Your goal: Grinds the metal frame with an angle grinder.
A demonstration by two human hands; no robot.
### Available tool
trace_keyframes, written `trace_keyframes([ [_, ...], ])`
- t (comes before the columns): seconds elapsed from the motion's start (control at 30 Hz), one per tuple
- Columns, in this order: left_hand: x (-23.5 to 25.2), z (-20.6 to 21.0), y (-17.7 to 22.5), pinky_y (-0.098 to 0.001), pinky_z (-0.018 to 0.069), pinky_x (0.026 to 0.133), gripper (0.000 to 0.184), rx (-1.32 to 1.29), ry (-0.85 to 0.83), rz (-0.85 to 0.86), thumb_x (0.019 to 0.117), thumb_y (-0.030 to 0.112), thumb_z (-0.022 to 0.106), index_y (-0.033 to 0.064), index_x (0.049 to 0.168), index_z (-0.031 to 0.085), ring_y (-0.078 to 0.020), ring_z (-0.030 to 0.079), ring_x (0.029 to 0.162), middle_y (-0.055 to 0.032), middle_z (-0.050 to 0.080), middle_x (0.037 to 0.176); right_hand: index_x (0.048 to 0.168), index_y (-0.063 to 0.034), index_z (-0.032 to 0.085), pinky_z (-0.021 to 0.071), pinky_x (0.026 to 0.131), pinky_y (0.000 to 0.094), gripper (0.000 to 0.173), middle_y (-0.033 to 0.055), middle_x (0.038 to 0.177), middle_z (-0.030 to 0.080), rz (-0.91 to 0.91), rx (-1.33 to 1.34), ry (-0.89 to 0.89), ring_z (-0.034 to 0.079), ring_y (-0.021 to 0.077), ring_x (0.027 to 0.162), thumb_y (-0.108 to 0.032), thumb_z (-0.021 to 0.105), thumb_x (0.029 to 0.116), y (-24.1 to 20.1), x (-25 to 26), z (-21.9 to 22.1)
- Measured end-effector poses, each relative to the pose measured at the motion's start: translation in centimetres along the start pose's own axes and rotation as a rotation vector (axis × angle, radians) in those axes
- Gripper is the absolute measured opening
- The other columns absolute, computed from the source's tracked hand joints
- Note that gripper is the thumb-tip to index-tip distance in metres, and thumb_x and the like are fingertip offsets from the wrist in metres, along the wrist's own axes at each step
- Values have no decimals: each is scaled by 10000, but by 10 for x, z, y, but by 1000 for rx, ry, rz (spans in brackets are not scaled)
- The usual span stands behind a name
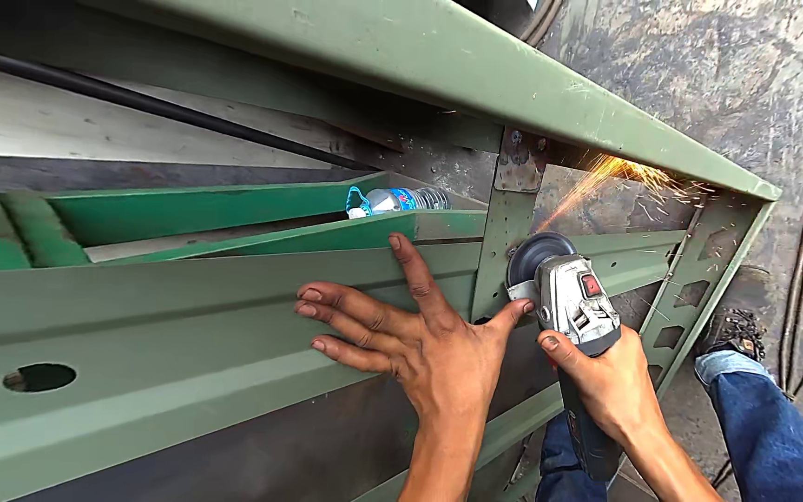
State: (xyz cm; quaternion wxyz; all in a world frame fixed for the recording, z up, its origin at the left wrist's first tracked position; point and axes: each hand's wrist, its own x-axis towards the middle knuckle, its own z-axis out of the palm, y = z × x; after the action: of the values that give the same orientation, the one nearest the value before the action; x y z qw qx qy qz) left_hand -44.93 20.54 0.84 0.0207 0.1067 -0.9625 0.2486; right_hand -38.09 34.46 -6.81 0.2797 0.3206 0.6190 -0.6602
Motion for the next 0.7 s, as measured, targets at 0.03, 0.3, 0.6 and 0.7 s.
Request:
trace_keyframes([
  [0.03, 0, 0, 0, -782, -49, 1126, 1546, 1, -5, 1, 456, 1005, 597, 196, 1661, 63, -600, -94, 1488, -414, -76, 1610, 885, -244, 737, 618, 582, 350, 699, -84, 700, 696, -7, -16, 7, 688, 74, 624, -885, 726, 604, 1, -1, 0],
  [0.3, -1, 3, 1, -791, -83, 1112, 1526, 15, -2, 2, 466, 1027, 556, 236, 1661, 32, -586, -105, 1494, -406, -69, 1614, 889, -224, 735, 620, 569, 353, 713, -69, 697, 698, -49, -13, 14, 694, 90, 619, -889, 702, 632, 1, 2, -1],
  [0.6, -2, 2, -1, -786, -84, 1110, 1502, -46, -6, -6, 506, 1001, 575, 240, 1659, -15, -564, -127, 1500, -379, -101, 1626, 884, -232, 736, 628, 559, 359, 691, -50, 692, 703, -18, -27, 4, 703, 116, 610, -873, 712, 628, -9, 0, -3],
  [0.7, -4, 2, -3, -788, -79, 1111, 1482, -69, -1, 6, 519, 987, 591, 250, 1659, -4, -561, -126, 1502, -372, -100, 1630, 878, -234, 740, 625, 559, 352, 687, -59, 693, 703, -20, -43, 8, 698, 106, 608, -870, 720, 620, -10, -1, -3],
])
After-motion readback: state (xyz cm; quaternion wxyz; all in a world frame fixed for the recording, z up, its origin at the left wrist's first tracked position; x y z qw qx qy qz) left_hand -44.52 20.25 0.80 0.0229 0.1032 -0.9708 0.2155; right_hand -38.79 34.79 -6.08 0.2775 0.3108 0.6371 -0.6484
